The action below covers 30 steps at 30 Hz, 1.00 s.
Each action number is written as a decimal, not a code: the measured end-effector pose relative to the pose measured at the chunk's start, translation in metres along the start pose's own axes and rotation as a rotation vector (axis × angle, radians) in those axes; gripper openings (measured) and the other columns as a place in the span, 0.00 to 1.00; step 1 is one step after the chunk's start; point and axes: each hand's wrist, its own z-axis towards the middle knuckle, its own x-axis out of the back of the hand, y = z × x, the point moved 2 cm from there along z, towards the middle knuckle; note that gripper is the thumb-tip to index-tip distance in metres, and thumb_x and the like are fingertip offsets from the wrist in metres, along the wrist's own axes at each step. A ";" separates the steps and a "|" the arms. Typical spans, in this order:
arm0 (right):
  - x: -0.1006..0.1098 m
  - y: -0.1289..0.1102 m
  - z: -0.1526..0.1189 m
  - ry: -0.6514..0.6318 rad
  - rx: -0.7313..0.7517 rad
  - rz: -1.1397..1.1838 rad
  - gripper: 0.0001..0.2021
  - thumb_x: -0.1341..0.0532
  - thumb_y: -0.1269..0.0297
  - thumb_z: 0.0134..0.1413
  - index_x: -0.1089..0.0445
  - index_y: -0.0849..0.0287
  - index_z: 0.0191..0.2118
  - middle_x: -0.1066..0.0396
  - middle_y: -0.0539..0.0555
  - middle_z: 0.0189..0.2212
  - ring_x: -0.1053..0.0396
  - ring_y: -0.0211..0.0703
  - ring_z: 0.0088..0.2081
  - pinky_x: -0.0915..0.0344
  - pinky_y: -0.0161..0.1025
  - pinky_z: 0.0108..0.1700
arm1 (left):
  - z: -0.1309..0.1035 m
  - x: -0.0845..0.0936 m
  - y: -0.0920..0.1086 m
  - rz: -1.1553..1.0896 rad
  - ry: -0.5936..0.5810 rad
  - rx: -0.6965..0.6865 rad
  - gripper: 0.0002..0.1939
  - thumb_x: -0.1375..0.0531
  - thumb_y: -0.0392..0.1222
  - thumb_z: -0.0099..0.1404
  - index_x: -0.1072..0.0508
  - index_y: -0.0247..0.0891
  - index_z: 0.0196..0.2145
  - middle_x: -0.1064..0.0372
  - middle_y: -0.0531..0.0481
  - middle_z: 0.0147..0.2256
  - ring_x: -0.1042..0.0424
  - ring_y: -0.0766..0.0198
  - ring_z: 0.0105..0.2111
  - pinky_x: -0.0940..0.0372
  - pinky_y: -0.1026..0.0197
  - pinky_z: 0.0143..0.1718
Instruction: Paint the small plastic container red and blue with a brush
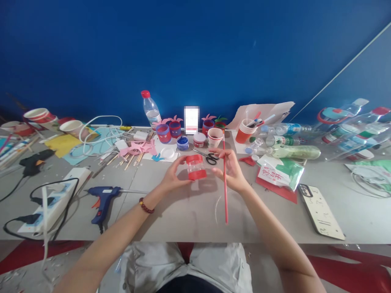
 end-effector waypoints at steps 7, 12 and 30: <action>0.005 -0.007 0.051 0.055 -0.025 -0.036 0.18 0.46 0.47 0.65 0.27 0.53 0.44 0.26 0.54 0.38 0.27 0.44 0.39 0.28 0.47 0.44 | 0.001 0.004 0.000 0.149 0.143 -0.094 0.41 0.28 0.49 0.54 0.40 0.48 0.61 0.34 0.43 0.58 0.33 0.47 0.59 0.37 0.40 0.60; -0.011 0.004 0.099 0.075 -0.145 0.027 0.14 0.42 0.51 0.63 0.25 0.55 0.40 0.31 0.50 0.29 0.31 0.37 0.30 0.29 0.40 0.36 | 0.001 0.003 -0.001 0.213 0.179 -0.087 0.39 0.29 0.43 0.54 0.41 0.47 0.61 0.34 0.44 0.57 0.33 0.48 0.58 0.36 0.40 0.59; -0.033 0.041 0.136 0.165 -0.242 -0.004 0.14 0.38 0.51 0.59 0.34 0.56 0.32 0.25 0.50 0.23 0.24 0.40 0.27 0.26 0.39 0.36 | 0.003 0.006 -0.006 0.150 0.239 0.015 0.37 0.29 0.51 0.55 0.40 0.50 0.58 0.37 0.45 0.55 0.35 0.44 0.56 0.37 0.37 0.57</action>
